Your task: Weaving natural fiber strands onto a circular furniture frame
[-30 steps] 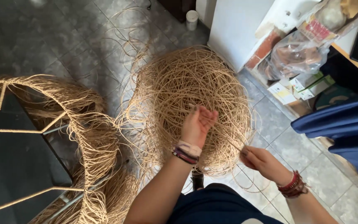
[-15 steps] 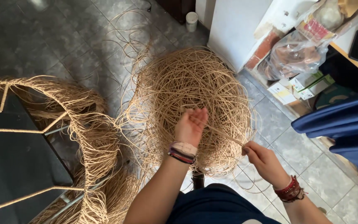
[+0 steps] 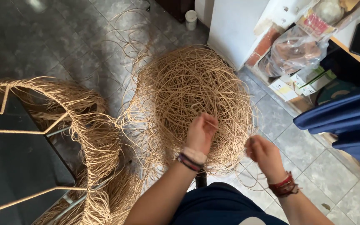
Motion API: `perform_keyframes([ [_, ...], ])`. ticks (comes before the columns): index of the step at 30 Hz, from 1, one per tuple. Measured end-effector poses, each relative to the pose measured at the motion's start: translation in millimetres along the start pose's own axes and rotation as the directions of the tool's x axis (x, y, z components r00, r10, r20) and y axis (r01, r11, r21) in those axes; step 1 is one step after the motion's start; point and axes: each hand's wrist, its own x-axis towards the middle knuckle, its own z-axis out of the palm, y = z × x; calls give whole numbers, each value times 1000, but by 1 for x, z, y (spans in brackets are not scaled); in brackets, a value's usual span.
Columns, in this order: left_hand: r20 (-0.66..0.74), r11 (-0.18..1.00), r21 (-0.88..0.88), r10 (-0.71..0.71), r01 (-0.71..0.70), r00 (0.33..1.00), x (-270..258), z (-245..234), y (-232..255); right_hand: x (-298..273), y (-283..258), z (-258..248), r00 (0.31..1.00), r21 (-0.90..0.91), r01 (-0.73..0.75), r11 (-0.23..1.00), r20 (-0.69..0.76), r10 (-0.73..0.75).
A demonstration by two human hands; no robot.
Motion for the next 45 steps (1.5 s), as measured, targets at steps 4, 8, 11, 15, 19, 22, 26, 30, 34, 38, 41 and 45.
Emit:
perform_keyframes([
  [4, 692, 598, 607, -73, -524, 718, -28, -12, -32, 13, -66, -2, 929, 548, -371, 750, 221, 298],
  [8, 427, -263, 712, -573, -650, 699, -80, 25, 9, 41, -73, 5, 922, 699, -386, 602, 307, 235],
  [11, 587, 23, 788, -329, -615, 740, -5, -45, -21, 23, -73, -12, 955, 366, -157, 917, 294, 46],
  [15, 426, 920, 341, -334, 192, 841, -14, 9, 28, -23, -32, -25, 912, 302, -238, 923, 397, 106],
  [19, 283, 999, -41, -13, 26, 959, -26, 27, 33, -17, -12, -25, 925, 506, -380, 774, 231, 302],
  [22, 473, 864, 461, -49, -199, 880, -35, 9, -5, 9, -32, -8, 894, 662, -432, 612, 226, 387],
  [26, 441, -146, 754, -610, -641, 658, -22, -58, -48, 41, -45, 5, 917, 759, -400, 514, 330, 226],
  [30, 447, 748, 658, -476, 82, 757, 15, -23, -37, 0, -26, -17, 907, 585, -406, 702, 354, 230],
  [34, 313, 996, 45, -88, 78, 946, -4, 20, 24, -30, 23, -35, 880, 548, -428, 719, 433, 193],
  [38, 383, 617, 768, -224, -174, 896, -4, -16, -19, -15, -66, -40, 890, 540, -446, 714, 355, 288],
  [41, 539, -56, 711, -597, -701, 595, -32, -41, -65, 30, -35, -11, 907, 764, -419, 490, 375, 192],
  [45, 562, 163, 805, -518, -570, 645, -11, -29, -34, 12, -27, -8, 946, 786, -325, 526, 284, 159],
])
